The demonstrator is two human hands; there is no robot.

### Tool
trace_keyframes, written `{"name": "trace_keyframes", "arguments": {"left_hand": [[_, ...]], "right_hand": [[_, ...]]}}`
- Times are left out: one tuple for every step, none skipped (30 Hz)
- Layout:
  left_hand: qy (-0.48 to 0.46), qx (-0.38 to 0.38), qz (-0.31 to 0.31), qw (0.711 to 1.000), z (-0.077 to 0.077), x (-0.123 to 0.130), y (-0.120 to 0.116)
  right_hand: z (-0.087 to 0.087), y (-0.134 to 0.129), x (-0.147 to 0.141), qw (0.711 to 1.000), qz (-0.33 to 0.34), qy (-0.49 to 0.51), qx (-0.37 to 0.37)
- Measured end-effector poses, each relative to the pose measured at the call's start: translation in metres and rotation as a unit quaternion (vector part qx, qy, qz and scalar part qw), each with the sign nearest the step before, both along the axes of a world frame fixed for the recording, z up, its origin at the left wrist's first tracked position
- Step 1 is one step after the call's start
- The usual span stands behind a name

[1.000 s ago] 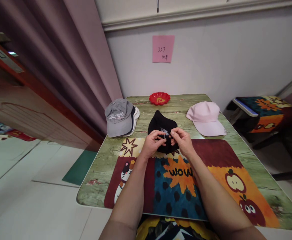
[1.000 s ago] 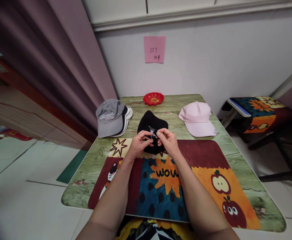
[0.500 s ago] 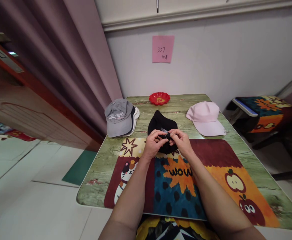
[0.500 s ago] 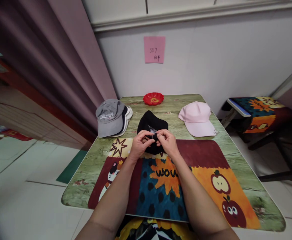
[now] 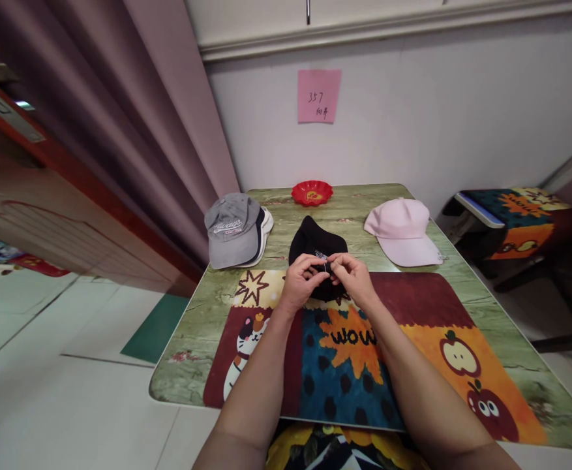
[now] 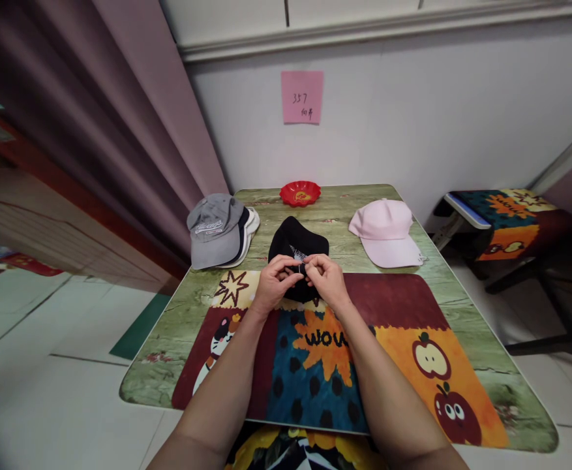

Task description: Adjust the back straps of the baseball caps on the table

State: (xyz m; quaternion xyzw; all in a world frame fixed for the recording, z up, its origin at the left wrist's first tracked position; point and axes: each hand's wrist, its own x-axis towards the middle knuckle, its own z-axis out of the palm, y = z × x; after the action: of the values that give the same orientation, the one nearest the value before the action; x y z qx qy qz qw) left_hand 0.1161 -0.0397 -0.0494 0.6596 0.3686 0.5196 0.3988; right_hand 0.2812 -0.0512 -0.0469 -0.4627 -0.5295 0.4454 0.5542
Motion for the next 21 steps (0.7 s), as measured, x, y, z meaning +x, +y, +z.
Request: {"name": "trace_keyframes", "arguments": {"left_hand": [[-0.003, -0.001, 0.000, 1.000, 0.000, 0.000, 0.000], [-0.005, -0.003, 0.000, 1.000, 0.000, 0.000, 0.000], [-0.006, -0.003, -0.001, 1.000, 0.000, 0.000, 0.000], [-0.007, -0.004, -0.002, 1.000, 0.000, 0.000, 0.000], [-0.007, -0.005, -0.003, 1.000, -0.001, 0.000, 0.000], [-0.007, -0.006, -0.005, 1.000, -0.001, -0.001, 0.000], [-0.007, -0.008, -0.008, 1.000, -0.001, -0.001, 0.001], [-0.007, -0.010, -0.010, 1.000, -0.001, -0.001, 0.001], [-0.007, -0.012, -0.014, 1.000, -0.001, -0.002, 0.001], [-0.008, -0.014, -0.019, 1.000, -0.001, -0.002, 0.001], [-0.010, -0.016, -0.024, 1.000, -0.001, -0.003, 0.001], [-0.012, -0.016, -0.029, 0.999, -0.001, -0.003, 0.001], [-0.013, -0.016, -0.035, 0.999, -0.001, -0.004, 0.002], [-0.015, -0.016, -0.041, 0.999, -0.001, -0.004, 0.002], [-0.017, -0.017, -0.047, 0.999, 0.000, -0.005, 0.002], [-0.018, -0.018, -0.053, 0.998, 0.000, -0.005, 0.002], [-0.018, -0.019, -0.059, 0.998, 0.000, -0.006, 0.002], [-0.019, -0.020, -0.065, 0.998, 0.000, -0.006, 0.002], [-0.019, -0.021, -0.070, 0.997, 0.000, -0.006, 0.002], [-0.020, -0.022, -0.075, 0.997, 0.000, -0.007, 0.002], [-0.020, -0.023, -0.079, 0.996, 0.001, -0.007, 0.002]], "right_hand": [[0.000, 0.000, 0.000, 1.000, 0.001, -0.004, 0.003], [0.000, 0.000, 0.000, 1.000, 0.002, -0.007, 0.006], [0.001, 0.000, 0.000, 1.000, 0.004, -0.010, 0.009], [0.001, 0.000, 0.000, 1.000, 0.008, -0.012, 0.011], [0.001, 0.000, 0.000, 1.000, 0.012, -0.011, 0.013], [0.001, 0.000, 0.001, 1.000, 0.018, -0.010, 0.014], [0.001, 0.000, 0.001, 1.000, 0.024, -0.007, 0.013], [0.001, 0.000, 0.002, 0.999, 0.030, -0.003, 0.010], [0.001, 0.001, 0.003, 0.999, 0.036, 0.001, 0.005], [0.001, 0.001, 0.003, 0.999, 0.041, 0.004, -0.001], [0.001, 0.001, 0.004, 0.999, 0.046, 0.007, -0.006], [0.000, 0.002, 0.005, 0.999, 0.052, 0.008, -0.011], [0.000, 0.002, 0.006, 0.998, 0.059, 0.008, -0.015], [0.001, 0.002, 0.008, 0.998, 0.067, 0.007, -0.017], [0.001, 0.002, 0.009, 0.997, 0.075, 0.006, -0.018], [0.001, 0.002, 0.010, 0.996, 0.081, 0.005, -0.018], [0.002, 0.002, 0.011, 0.996, 0.087, 0.004, -0.019], [0.002, 0.002, 0.012, 0.996, 0.092, 0.003, -0.019], [0.003, 0.002, 0.012, 0.995, 0.097, 0.001, -0.020], [0.003, 0.002, 0.013, 0.995, 0.101, 0.000, -0.020], [0.004, 0.002, 0.014, 0.994, 0.106, -0.003, -0.021]]}}
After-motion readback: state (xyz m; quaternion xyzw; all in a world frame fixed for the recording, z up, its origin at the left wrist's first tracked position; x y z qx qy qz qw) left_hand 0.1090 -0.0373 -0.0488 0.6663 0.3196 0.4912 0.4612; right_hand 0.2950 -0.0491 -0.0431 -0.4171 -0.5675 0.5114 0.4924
